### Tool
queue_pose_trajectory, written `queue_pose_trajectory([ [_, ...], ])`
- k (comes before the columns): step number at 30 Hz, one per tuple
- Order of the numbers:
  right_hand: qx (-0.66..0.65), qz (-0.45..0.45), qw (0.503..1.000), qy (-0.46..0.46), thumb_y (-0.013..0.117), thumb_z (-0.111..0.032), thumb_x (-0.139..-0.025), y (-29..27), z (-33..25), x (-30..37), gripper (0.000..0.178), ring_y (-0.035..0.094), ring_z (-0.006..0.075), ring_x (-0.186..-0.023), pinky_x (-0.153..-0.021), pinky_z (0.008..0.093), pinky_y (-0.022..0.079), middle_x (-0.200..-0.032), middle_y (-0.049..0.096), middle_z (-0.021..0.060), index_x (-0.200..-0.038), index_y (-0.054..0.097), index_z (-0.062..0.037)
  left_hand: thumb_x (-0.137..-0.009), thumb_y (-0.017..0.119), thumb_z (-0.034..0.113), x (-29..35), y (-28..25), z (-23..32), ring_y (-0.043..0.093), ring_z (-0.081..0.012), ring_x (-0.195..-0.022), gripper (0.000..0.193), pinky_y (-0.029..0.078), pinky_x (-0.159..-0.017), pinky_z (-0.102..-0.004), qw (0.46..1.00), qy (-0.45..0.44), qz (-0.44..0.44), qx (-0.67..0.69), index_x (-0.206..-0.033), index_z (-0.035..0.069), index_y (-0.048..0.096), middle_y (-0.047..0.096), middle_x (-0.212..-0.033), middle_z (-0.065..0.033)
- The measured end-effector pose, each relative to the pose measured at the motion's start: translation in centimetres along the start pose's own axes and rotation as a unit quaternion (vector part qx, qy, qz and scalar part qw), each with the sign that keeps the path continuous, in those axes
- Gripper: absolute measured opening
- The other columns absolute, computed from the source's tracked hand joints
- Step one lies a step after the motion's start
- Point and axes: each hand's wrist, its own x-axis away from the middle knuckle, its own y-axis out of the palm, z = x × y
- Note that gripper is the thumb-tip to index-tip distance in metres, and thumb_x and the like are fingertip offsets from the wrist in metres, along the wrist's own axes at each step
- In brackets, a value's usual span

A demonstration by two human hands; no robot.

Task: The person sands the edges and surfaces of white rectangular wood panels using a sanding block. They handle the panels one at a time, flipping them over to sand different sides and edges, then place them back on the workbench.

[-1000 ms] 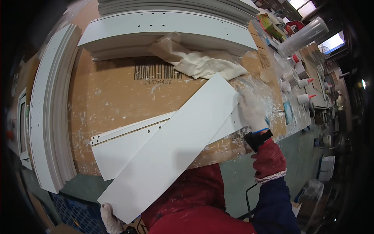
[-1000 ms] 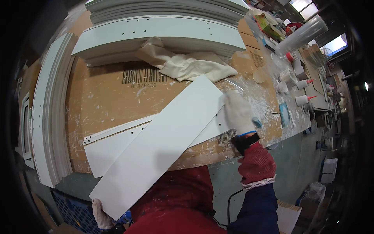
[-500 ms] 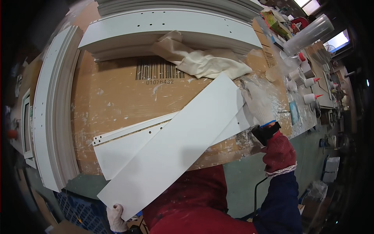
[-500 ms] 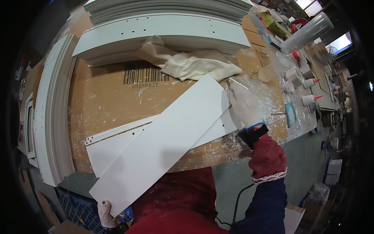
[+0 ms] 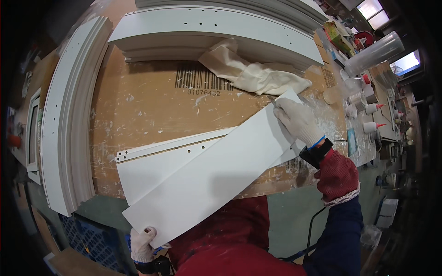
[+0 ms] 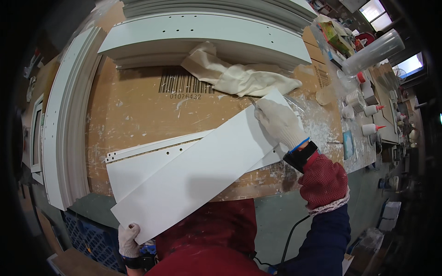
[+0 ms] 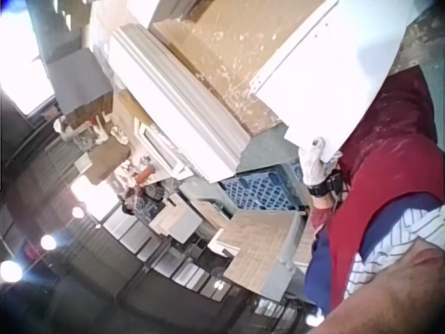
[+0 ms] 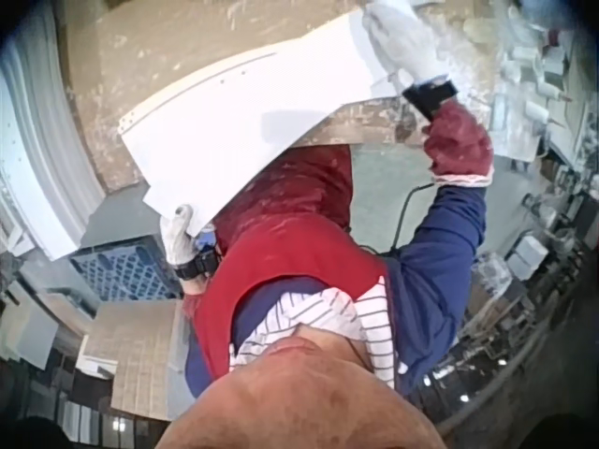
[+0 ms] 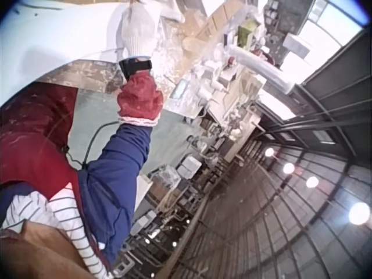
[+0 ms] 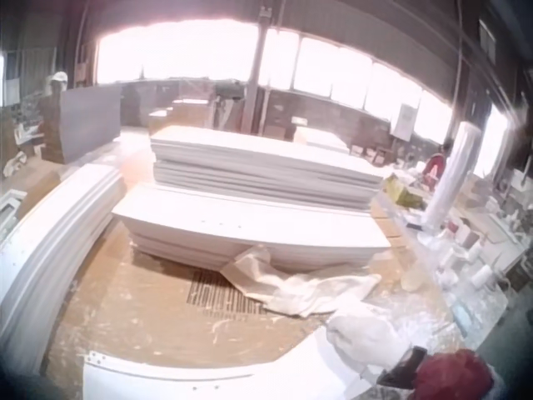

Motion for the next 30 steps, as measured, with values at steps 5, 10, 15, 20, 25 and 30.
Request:
queue_pose_trajectory([
  [5,0.067,0.071,0.986,0.133,0.053,-0.024,-0.092,-0.4,5.9,-0.5,0.022,0.062,0.0406,-0.088,-0.075,0.0483,0.047,-0.092,0.064,0.0222,-0.102,0.058,-0.0049,-0.076,0.062,0.008,0.1,-0.3,0.4,0.066,-0.0179,-0.065,0.032,0.057,-0.059,-0.0291,1.0,-0.007,0.008,-0.003,-0.101,-0.011,0.056,0.063,-0.081,-0.0098],
  [10,0.068,0.063,0.985,0.143,0.052,-0.025,-0.093,-1.3,6.7,-0.3,0.023,0.062,0.0406,-0.088,-0.074,0.0484,0.047,-0.091,0.064,0.022,-0.101,0.056,-0.0044,-0.076,0.066,0.013,-0.7,-1.5,-0.4,0.066,-0.0187,-0.063,0.034,0.056,-0.052,-0.028,1.0,0.001,0.025,-0.013,-0.098,-0.01,0.057,0.064,-0.079,-0.0109],
  [15,0.047,0.019,0.99,0.131,0.053,-0.026,-0.093,-1.0,3.2,0.2,0.023,0.061,0.0397,-0.084,-0.073,0.0478,0.047,-0.088,0.062,0.021,-0.096,0.054,-0.004,-0.074,0.076,0.014,-1.1,-2.7,-0.9,0.068,-0.0278,-0.06,0.053,0.059,-0.044,-0.0367,0.999,0.002,-0.01,0.036,-0.108,-0.017,0.051,0.064,-0.082,-0.0201],
  [20,0.031,0.019,0.997,0.072,0.051,-0.023,-0.093,0.2,0.2,0.4,0.019,0.061,0.04,-0.079,-0.069,0.0485,0.047,-0.087,0.062,0.0205,-0.096,0.054,-0.0044,-0.077,0.073,0.011,-1.1,-1.5,-1.3,0.067,-0.0317,-0.058,0.05,0.06,-0.045,-0.0404,0.999,0.02,-0.029,0.025,-0.108,-0.019,0.049,0.063,-0.081,-0.0226],
  [25,0.024,0.01,0.996,-0.087,0.053,-0.016,-0.086,4.1,-8.9,2.4,0.019,0.061,0.0358,-0.067,-0.06,0.0453,0.048,-0.078,0.058,0.0181,-0.102,0.053,-0.0044,-0.083,0.063,0.009,-1.5,-0.4,-2.1,0.067,-0.0337,-0.057,0.041,0.06,-0.045,-0.0417,0.997,-0.007,-0.041,0.066,-0.107,-0.021,0.047,0.063,-0.08,-0.0247],
  [30,0.077,0.017,0.943,-0.323,0.055,-0.012,-0.082,5.7,-20.1,6.1,0.024,0.059,0.027,-0.061,-0.055,0.0366,0.048,-0.079,0.055,0.0092,-0.103,0.052,-0.0016,-0.094,0.052,0.035,-2.0,-1.4,-2.4,0.067,-0.0328,-0.061,0.057,0.058,-0.043,-0.0403,0.997,0.005,-0.072,0.04,-0.121,-0.013,0.04,0.062,-0.094,-0.0253],
])
